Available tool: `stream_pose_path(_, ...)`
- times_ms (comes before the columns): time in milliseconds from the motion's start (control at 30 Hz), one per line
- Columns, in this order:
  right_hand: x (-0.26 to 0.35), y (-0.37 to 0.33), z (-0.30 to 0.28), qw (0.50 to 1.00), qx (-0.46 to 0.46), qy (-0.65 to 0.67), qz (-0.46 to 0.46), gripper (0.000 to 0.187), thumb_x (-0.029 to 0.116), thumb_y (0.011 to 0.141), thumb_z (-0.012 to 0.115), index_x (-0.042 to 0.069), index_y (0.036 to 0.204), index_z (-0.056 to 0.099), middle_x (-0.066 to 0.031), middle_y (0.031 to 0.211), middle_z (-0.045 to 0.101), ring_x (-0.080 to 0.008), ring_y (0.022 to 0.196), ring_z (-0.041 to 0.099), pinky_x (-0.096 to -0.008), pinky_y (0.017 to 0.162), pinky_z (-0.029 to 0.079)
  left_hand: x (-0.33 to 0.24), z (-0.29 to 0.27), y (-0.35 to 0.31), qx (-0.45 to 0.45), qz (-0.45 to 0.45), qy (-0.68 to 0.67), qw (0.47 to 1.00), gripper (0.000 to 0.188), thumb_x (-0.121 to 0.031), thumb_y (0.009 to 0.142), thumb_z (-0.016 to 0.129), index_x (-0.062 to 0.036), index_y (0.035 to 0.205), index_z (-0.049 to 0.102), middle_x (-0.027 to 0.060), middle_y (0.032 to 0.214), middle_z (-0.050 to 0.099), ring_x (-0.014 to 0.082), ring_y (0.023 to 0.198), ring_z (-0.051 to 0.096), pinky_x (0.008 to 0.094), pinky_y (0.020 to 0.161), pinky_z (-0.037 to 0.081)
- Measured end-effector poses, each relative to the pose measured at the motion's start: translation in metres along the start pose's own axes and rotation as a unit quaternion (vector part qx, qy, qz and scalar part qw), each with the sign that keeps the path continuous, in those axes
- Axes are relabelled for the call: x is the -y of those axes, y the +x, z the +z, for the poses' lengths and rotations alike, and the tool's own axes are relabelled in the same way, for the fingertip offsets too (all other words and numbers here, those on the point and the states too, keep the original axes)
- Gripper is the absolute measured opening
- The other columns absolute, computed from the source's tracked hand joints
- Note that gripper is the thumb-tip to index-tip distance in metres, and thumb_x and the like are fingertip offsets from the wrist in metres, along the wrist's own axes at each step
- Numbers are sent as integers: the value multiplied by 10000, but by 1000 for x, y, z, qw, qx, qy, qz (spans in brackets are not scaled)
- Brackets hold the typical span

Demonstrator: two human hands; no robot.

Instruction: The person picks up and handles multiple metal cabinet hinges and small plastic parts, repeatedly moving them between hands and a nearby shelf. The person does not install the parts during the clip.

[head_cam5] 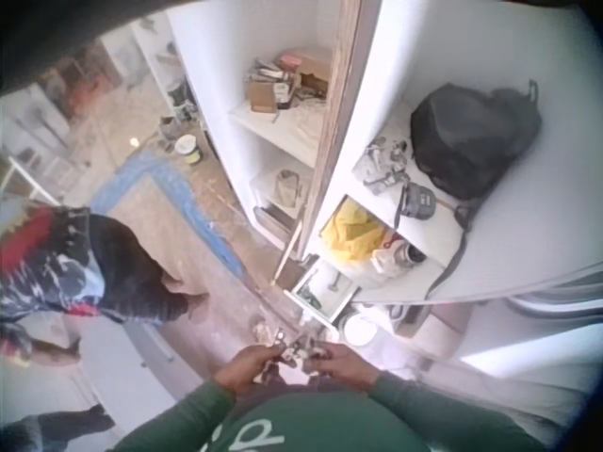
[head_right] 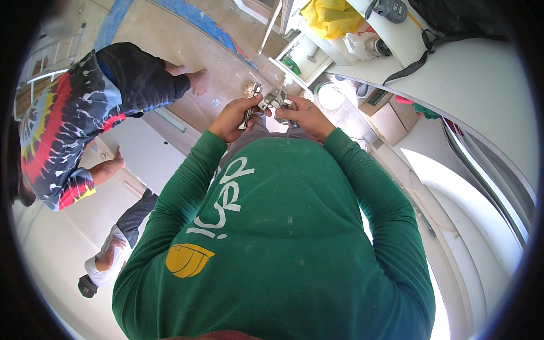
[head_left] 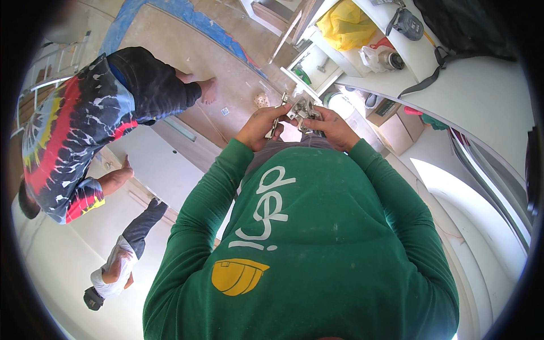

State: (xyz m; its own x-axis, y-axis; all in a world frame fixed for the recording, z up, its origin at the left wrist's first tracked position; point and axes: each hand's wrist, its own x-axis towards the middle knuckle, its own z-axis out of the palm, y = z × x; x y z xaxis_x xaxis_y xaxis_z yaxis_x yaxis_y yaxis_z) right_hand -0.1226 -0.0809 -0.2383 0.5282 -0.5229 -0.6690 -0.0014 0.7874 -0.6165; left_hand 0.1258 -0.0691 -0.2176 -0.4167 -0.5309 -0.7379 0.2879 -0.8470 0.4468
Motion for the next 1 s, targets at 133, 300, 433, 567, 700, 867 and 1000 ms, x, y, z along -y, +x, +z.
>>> stream_pose_path(133, 4, 0, 9, 999, 33, 16, 4, 542, 250, 964, 789, 2, 1405, 596, -36, 1138, 732, -98, 1019, 650, -271, 919, 498, 4, -4, -1, -6, 2, 8, 1000, 392, -372, 1088, 574, 7, 1097, 675, 117, 971, 740, 88, 539, 509, 240, 446, 400)
stream_pose_path(300, -3, 2, 0, 999, 39, 19, -3, 523, 256, 966, 788, 16, 1395, 608, -16, 1125, 724, -88, 994, 640, -266, 906, 492, 7, 0, 1, -9, -3, 5, 1000, 419, -400, 1089, 571, 7, 1099, 672, 113, 955, 736, 88, 549, 518, 236, 447, 400)
stream_pose_path(433, -1, -2, 0, 999, 27, 16, -7, 511, 259, 964, 787, 15, 1380, 617, -14, 1123, 719, -92, 1003, 635, -269, 912, 487, 5, 5, 0, -45, -1, 5, 999, 450, -439, 1082, 579, 2, 1087, 671, 112, 940, 731, 100, 562, 538, 237, 455, 409)
stream_pose_path(567, 1, -4, -5, 999, 1, 37, -13, 489, 243, 960, 784, 1, 1354, 625, -22, 1123, 715, -104, 1015, 631, -275, 930, 480, 6, -2, 10, -75, 15, -3, 997, 440, -451, 1067, 598, -17, 1080, 670, 100, 922, 728, 122, 592, 575, 268, 518, 462)
stream_pose_path(700, 9, -3, -11, 999, -32, 39, -13, 474, 238, 959, 782, -18, 1327, 629, -30, 1125, 713, -114, 1023, 630, -279, 948, 475, -9, -8, 10, -83, 22, -14, 996, 372, -397, 1061, 596, -34, 1092, 671, 82, 925, 729, 145, 695, 640, 300, 608, 514)
stream_pose_path(867, 8, 2, -13, 998, -49, 50, 3, 574, 258, 957, 787, -52, 1394, 580, -53, 1177, 707, -128, 1075, 624, -282, 986, 462, -26, -19, 8, -86, 9, -13, 996, 292, -283, 1049, 554, -42, 1162, 674, 64, 977, 730, 170, 848, 701, 333, 735, 555)
stream_pose_path(1000, 5, 6, -17, 996, -71, 44, 25, 679, 261, 947, 799, -68, 1469, 518, -71, 1226, 697, -135, 1130, 610, -286, 1021, 448, -37, -20, 8, -72, 14, -12, 997, 298, -232, 1040, 553, -38, 1240, 661, 59, 1052, 731, 177, 895, 713, 345, 815, 565)
